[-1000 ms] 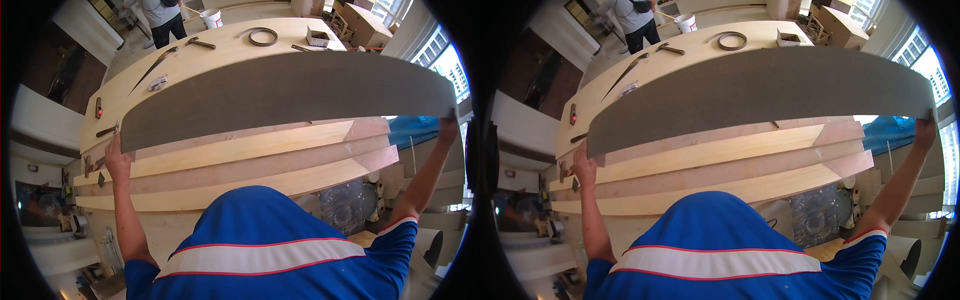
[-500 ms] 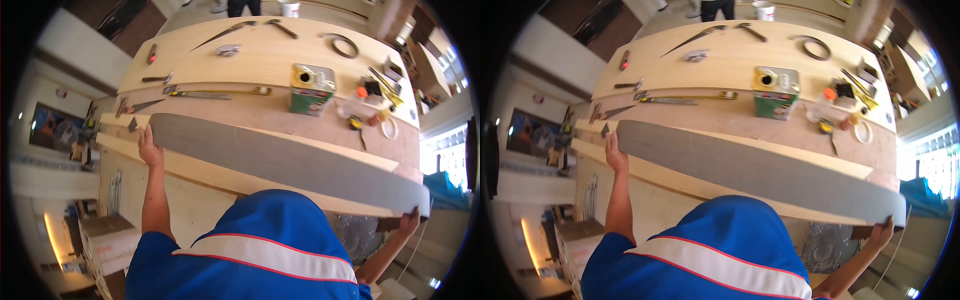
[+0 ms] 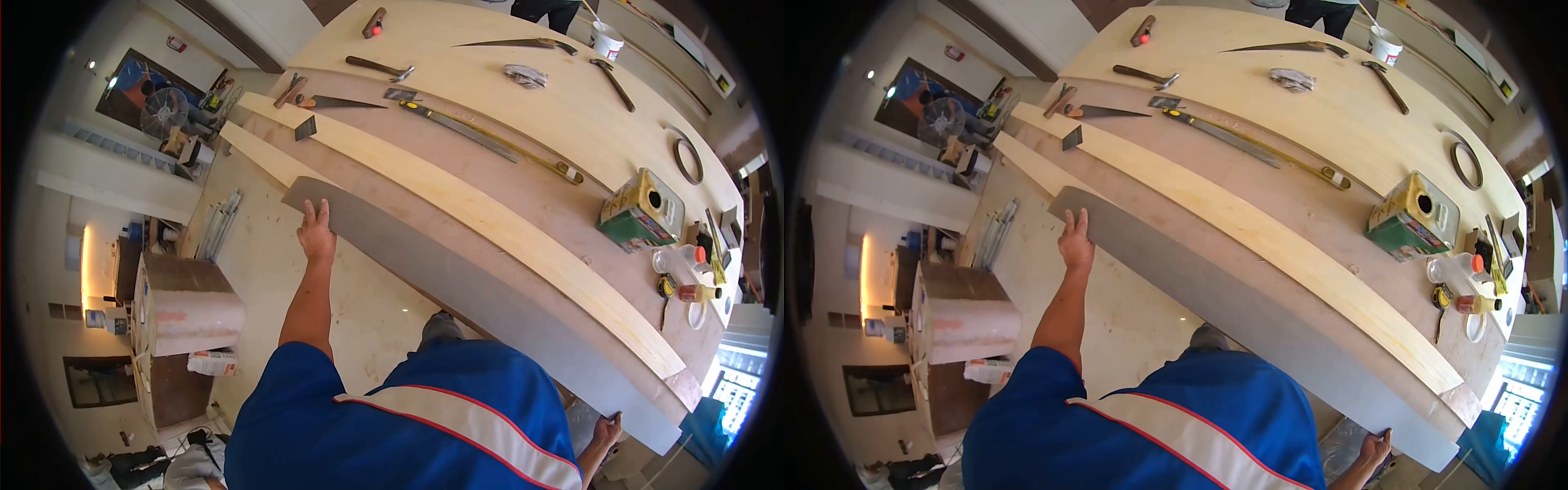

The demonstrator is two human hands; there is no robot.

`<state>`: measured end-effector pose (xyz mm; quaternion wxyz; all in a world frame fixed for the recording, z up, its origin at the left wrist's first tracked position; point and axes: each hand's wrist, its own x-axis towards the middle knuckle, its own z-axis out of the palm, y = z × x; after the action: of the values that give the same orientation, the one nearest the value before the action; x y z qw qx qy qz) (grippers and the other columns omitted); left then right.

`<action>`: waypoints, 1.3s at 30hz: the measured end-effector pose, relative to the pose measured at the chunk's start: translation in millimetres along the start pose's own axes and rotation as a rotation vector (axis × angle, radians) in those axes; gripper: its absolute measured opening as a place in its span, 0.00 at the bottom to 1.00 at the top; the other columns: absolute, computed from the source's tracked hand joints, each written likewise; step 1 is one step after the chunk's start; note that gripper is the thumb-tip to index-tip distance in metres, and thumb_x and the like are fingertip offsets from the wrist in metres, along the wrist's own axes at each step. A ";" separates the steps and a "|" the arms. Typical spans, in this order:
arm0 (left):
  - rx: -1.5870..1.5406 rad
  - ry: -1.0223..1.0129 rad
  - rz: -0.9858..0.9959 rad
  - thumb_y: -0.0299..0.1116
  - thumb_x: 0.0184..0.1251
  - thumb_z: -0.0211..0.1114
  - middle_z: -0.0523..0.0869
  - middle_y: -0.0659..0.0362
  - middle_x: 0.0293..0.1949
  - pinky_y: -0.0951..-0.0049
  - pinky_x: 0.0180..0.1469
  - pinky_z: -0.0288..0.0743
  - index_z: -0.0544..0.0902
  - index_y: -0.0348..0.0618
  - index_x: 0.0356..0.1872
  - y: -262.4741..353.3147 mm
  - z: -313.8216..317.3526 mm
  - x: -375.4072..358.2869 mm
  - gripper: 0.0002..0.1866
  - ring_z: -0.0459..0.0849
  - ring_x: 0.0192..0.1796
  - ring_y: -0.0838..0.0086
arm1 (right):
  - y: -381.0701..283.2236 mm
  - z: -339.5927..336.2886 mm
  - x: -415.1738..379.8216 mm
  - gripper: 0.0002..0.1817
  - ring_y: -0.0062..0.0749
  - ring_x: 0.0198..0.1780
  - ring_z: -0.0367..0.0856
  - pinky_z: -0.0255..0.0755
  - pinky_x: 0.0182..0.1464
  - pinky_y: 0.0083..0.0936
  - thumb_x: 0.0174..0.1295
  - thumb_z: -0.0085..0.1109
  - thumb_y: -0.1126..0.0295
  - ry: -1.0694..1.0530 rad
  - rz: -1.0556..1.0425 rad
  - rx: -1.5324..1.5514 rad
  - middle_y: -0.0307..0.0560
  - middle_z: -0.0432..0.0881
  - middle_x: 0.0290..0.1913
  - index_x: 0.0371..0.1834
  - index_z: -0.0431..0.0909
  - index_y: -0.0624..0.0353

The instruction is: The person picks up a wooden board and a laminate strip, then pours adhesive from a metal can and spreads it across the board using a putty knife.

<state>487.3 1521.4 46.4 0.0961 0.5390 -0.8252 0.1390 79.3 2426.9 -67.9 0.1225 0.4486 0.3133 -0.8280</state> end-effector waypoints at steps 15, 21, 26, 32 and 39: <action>-0.300 -0.416 0.022 0.24 0.60 0.60 0.61 0.38 0.76 0.52 0.66 0.71 0.68 0.53 0.74 -77.2 80.3 27.1 0.37 0.72 0.69 0.45 | 63.5 54.2 17.8 0.16 0.41 0.53 0.81 0.76 0.58 0.38 0.73 0.53 0.66 -0.053 -0.381 -0.998 0.54 0.82 0.51 0.55 0.75 0.67; -0.480 -0.469 -0.227 0.32 0.66 0.57 0.56 0.33 0.76 0.54 0.74 0.63 0.67 0.50 0.75 -90.1 114.6 72.9 0.33 0.62 0.76 0.42 | 177.6 109.8 -50.9 0.13 0.38 0.45 0.82 0.80 0.44 0.39 0.74 0.56 0.61 -0.017 -0.057 -0.487 0.48 0.81 0.45 0.47 0.74 0.61; -0.457 -0.402 -0.427 0.40 0.67 0.64 0.47 0.28 0.76 0.59 0.77 0.58 0.58 0.37 0.77 -49.0 82.6 72.1 0.40 0.51 0.80 0.43 | 254.2 103.5 -89.9 0.17 0.38 0.31 0.81 0.78 0.28 0.37 0.71 0.62 0.56 0.058 0.077 -0.803 0.44 0.73 0.29 0.40 0.70 0.59; -0.615 -0.200 -0.696 0.44 0.66 0.68 0.46 0.30 0.77 0.56 0.77 0.58 0.46 0.22 0.75 -36.3 124.8 58.9 0.51 0.50 0.80 0.42 | 306.4 152.6 -161.0 0.23 0.39 0.27 0.82 0.79 0.26 0.35 0.70 0.62 0.52 0.054 0.016 -0.896 0.49 0.78 0.26 0.42 0.71 0.64; -0.582 -0.065 -0.756 0.44 0.64 0.69 0.61 0.29 0.70 0.53 0.72 0.67 0.56 0.23 0.70 -11.3 135.0 46.8 0.45 0.65 0.73 0.43 | 304.8 178.1 -194.0 0.22 0.38 0.24 0.80 0.78 0.25 0.34 0.69 0.62 0.51 0.177 -0.096 -1.121 0.52 0.78 0.22 0.35 0.73 0.62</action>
<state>477.8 1431.8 -65.1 0.2613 0.7560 -0.5785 -0.1595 218.2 2063.9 37.9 0.2773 0.3680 0.7340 -0.4990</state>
